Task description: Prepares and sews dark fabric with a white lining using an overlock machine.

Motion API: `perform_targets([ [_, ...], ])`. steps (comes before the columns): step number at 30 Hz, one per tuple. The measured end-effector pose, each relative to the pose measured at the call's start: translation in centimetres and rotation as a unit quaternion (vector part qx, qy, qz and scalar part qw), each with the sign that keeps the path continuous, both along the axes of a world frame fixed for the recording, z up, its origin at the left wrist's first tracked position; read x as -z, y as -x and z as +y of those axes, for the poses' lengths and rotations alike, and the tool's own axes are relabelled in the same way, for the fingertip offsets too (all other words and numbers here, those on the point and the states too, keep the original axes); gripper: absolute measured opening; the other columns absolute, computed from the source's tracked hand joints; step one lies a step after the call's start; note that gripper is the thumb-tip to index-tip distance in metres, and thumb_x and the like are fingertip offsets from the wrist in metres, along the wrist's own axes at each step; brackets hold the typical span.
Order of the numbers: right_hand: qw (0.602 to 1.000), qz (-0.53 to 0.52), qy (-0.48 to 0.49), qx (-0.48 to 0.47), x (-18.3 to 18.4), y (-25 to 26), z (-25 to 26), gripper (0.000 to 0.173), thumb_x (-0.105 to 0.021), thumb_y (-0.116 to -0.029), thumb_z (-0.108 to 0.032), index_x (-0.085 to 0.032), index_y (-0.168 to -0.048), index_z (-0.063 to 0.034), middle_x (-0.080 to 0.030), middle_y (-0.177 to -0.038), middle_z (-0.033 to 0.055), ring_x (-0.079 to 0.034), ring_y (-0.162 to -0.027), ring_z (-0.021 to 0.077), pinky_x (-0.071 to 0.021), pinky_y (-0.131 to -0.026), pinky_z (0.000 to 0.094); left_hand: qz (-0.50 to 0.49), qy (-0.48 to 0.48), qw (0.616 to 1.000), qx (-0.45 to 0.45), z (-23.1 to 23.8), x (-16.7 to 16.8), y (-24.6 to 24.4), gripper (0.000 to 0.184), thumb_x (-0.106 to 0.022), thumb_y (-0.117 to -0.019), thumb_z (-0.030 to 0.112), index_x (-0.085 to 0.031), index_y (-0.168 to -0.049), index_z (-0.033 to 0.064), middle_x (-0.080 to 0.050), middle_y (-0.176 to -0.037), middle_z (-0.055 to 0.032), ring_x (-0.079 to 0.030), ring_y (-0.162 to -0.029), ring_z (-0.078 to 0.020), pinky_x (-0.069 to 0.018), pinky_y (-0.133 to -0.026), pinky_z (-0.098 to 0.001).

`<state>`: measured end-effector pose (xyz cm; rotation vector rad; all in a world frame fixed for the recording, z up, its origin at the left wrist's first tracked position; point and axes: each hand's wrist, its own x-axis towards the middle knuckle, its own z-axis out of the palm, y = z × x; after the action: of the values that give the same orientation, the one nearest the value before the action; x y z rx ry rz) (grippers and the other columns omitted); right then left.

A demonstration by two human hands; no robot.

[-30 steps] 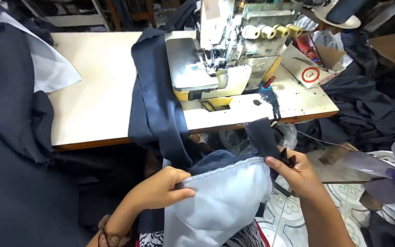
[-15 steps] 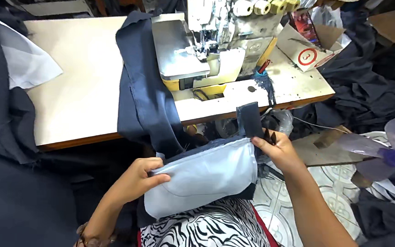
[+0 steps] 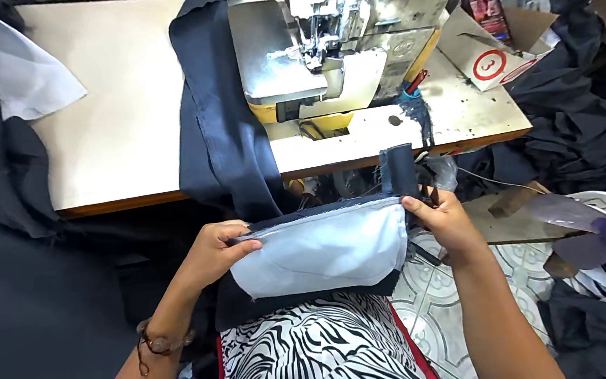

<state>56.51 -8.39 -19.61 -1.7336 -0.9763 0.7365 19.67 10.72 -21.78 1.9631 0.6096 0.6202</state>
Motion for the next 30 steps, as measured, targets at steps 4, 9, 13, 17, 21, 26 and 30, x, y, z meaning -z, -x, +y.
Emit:
perform_targets([
  [4, 0.998, 0.026, 0.029, 0.047, 1.9, -1.3, -0.6, 0.006, -0.063, -0.0967, -0.016, -0.066, -0.092, -0.0174, -0.064, -0.069, -0.0119, -0.056, -0.055, -0.0045, -0.0488, -0.052, 0.0151, -0.013, 0.007, 1.0, -0.022, -1.1, -0.4, -1.1, 0.013, -0.077, -0.0872, 0.023, -0.072, -0.08, 0.0128, -0.071, -0.086, 0.0091, -0.064, -0.078, 0.0044, -0.0548, -0.069, -0.0141],
  [9, 0.993, 0.052, 0.081, 0.064, 4.8, -2.4, -1.4, 0.007, -0.062, -0.0982, -0.016, -0.065, -0.092, -0.0143, -0.061, -0.066, -0.0106, -0.052, -0.052, -0.0036, -0.0452, -0.05, 0.0153, -0.04, 0.069, 0.996, -0.046, -2.1, 0.3, -2.6, 0.015, -0.075, -0.0874, 0.015, -0.064, -0.077, 0.0162, -0.069, -0.084, 0.0083, -0.065, -0.076, 0.0008, -0.0554, -0.066, -0.0168],
  [13, 0.989, -0.004, 0.149, 0.027, 7.0, -3.1, -1.6, 0.011, -0.065, -0.0998, -0.016, -0.066, -0.096, -0.0062, -0.061, -0.07, -0.0044, -0.053, -0.057, 0.0004, -0.0475, -0.055, 0.0206, -0.04, 0.076, 0.996, -0.029, -3.5, 0.2, -4.0, 0.016, -0.074, -0.0875, 0.012, -0.062, -0.077, 0.0136, -0.069, -0.084, 0.0059, -0.065, -0.073, 0.0001, -0.0553, -0.064, -0.0174],
  [17, 0.958, -0.227, 0.171, -0.031, 3.7, -1.7, -0.5, 0.031, -0.077, -0.0917, -0.013, -0.067, -0.115, 0.0059, -0.066, -0.108, 0.0268, -0.065, -0.095, 0.043, -0.0502, -0.082, 0.0669, -0.029, 0.009, 0.999, 0.008, -5.0, -0.5, -5.2, 0.016, -0.072, -0.089, 0.015, -0.064, -0.077, 0.0088, -0.067, -0.082, 0.0039, -0.057, -0.067, 0.0051, -0.0476, -0.059, -0.0109],
  [21, 0.964, -0.177, 0.007, -0.2, -3.0, 5.0, 2.3, 0.053, -0.08, -0.0829, -0.02, -0.064, -0.131, -0.006, -0.069, -0.119, 0.0081, -0.057, -0.072, 0.0078, -0.0473, -0.06, 0.0266, -0.031, -0.009, 0.998, 0.053, -5.8, -1.4, -6.1, 0.017, -0.07, -0.0905, 0.015, -0.063, -0.077, 0.0068, -0.066, -0.081, 0.0022, -0.054, -0.066, 0.0055, -0.0444, -0.057, -0.0095],
  [26, 0.893, -0.013, 0.001, -0.45, -2.1, 10.6, 6.1, 0.015, -0.066, -0.0972, -0.016, -0.069, -0.089, -0.004, -0.059, -0.072, -0.0066, -0.049, -0.063, -0.0087, -0.0391, -0.057, 0.0099, -0.06, -0.018, 0.998, 0.024, -6.0, -2.7, -5.2, 0.017, -0.071, -0.0898, 0.016, -0.062, -0.077, 0.0092, -0.064, -0.078, 0.0055, -0.056, -0.068, 0.0064, -0.0468, -0.059, -0.0091],
  [30, 0.882, 0.032, -0.07, -0.464, -4.1, 10.9, 5.4, 0.022, -0.06, -0.0987, -0.014, -0.062, -0.078, -0.0079, -0.05, -0.064, -0.0118, -0.043, -0.058, -0.0115, -0.0344, -0.053, 0.007, -0.073, 0.0, 0.991, 0.116, -4.7, -3.0, -2.8, 0.027, -0.071, -0.0933, 0.032, -0.062, -0.079, 0.0114, -0.062, -0.098, 0.006, -0.058, -0.093, 0.0052, -0.0505, -0.077, -0.011],
])
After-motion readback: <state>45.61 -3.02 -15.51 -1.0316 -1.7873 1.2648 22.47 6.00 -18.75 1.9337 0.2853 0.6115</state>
